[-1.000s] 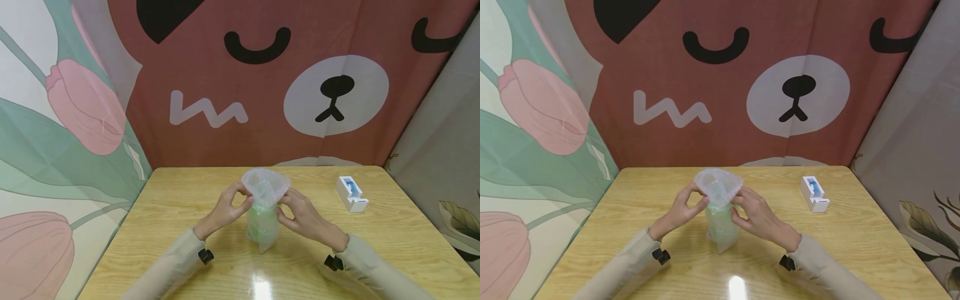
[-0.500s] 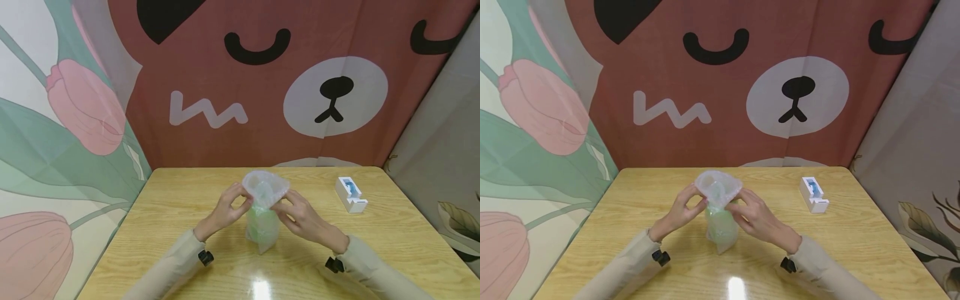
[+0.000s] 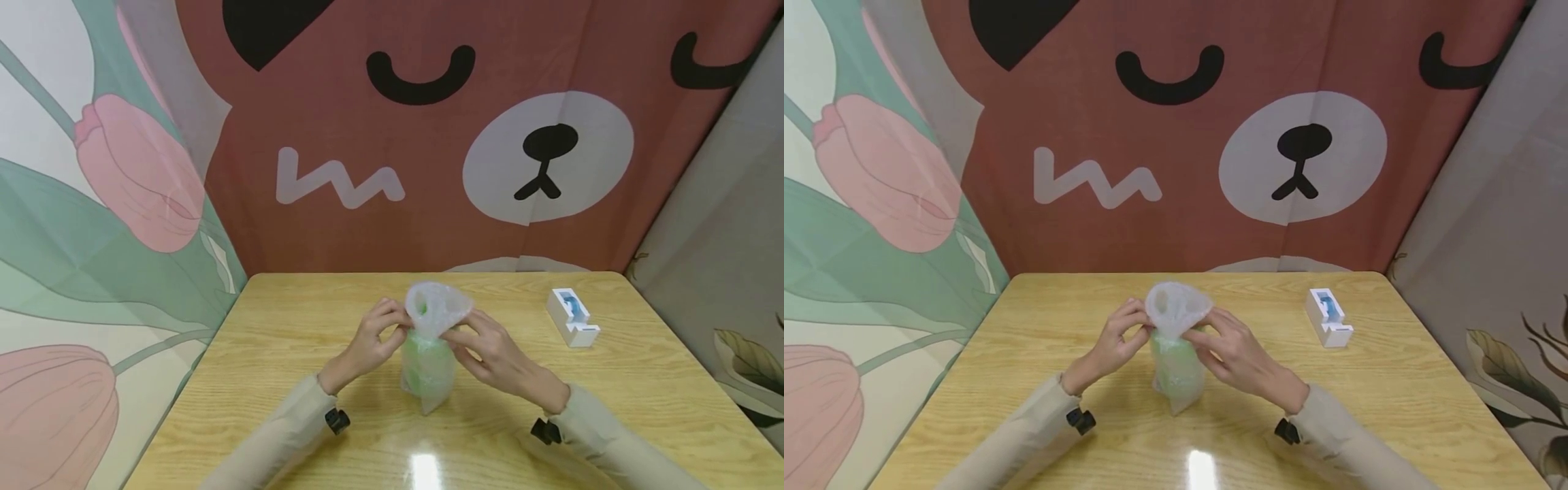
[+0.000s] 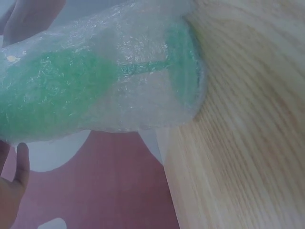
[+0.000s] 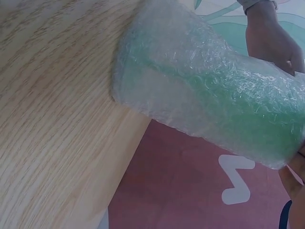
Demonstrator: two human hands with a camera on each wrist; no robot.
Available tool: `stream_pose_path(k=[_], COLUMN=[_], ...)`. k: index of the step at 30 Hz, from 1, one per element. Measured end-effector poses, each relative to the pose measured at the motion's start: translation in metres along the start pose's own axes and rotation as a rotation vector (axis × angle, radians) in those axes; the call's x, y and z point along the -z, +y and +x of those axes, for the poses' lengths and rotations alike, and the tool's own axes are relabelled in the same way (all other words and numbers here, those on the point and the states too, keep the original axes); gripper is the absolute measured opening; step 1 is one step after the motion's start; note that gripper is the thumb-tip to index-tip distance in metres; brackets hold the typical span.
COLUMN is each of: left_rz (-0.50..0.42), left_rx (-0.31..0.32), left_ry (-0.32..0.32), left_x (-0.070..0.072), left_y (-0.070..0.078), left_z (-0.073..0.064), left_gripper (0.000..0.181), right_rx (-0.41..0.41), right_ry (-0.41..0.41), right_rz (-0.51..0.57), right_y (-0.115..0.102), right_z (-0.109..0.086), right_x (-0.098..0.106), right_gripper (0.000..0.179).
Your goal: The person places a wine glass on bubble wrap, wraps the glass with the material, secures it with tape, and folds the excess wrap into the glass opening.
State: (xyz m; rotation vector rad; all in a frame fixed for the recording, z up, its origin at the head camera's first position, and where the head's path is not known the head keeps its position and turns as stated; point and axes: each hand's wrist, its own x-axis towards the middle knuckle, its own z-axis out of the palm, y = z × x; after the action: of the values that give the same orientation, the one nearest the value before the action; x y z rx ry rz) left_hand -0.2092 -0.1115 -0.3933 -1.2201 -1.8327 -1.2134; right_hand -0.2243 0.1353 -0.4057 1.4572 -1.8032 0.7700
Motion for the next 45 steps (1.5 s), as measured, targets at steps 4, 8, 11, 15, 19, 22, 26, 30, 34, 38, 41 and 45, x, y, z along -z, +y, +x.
stream_pose_path(k=[4,8,11,15,19,22,26,30,34,38,41,45], left_rz=[0.022,0.060,0.066,0.065,0.071,0.080,0.081,0.080,0.082,0.080,0.072,0.057], left_rx=[-0.029,-0.029,-0.018,-0.019,-0.013,-0.014,-0.020,-0.016,-0.013,-0.016,-0.015,0.000], left_ry=[0.003,0.003,0.006,0.006,0.007,0.018,0.031,0.037,0.039,0.043,0.045,0.049], left_x=[-0.004,-0.005,-0.004,-0.004,-0.004,-0.005,-0.007,-0.008,-0.009,-0.009,-0.010,-0.011], left_y=[-0.015,-0.021,-0.023,-0.023,-0.024,-0.023,-0.021,-0.021,-0.022,-0.022,-0.023,-0.023], left_z=[-0.010,-0.015,-0.017,-0.016,-0.015,-0.016,-0.016,-0.017,-0.019,-0.020,-0.022,-0.023], left_gripper=[0.021,0.019,0.018,0.019,0.018,0.018,0.019,0.018,0.016,0.017,0.019,0.022], right_rx=[-0.003,-0.007,-0.009,0.000,0.023,0.032,0.031,0.023,0.008,0.007,0.014,0.017], right_ry=[-0.003,-0.002,-0.002,0.011,0.035,0.045,0.048,0.048,0.041,0.025,0.023,0.023], right_rz=[0.002,0.010,0.007,-0.010,-0.013,0.009,0.031,0.022,0.015,0.020,0.021,0.022], right_y=[0.001,0.001,0.001,0.000,0.001,0.002,0.002,0.002,0.003,0.003,0.003,0.003], right_z=[0.000,0.000,0.000,-0.001,0.001,0.004,0.006,0.006,0.005,0.005,0.004,0.004], right_x=[0.000,0.000,-0.001,-0.002,-0.003,-0.005,-0.007,-0.008,-0.008,-0.007,-0.007,-0.006], right_gripper=[0.028,0.027,0.027,0.028,0.027,0.025,0.022,0.021,0.022,0.023,0.024,0.025])
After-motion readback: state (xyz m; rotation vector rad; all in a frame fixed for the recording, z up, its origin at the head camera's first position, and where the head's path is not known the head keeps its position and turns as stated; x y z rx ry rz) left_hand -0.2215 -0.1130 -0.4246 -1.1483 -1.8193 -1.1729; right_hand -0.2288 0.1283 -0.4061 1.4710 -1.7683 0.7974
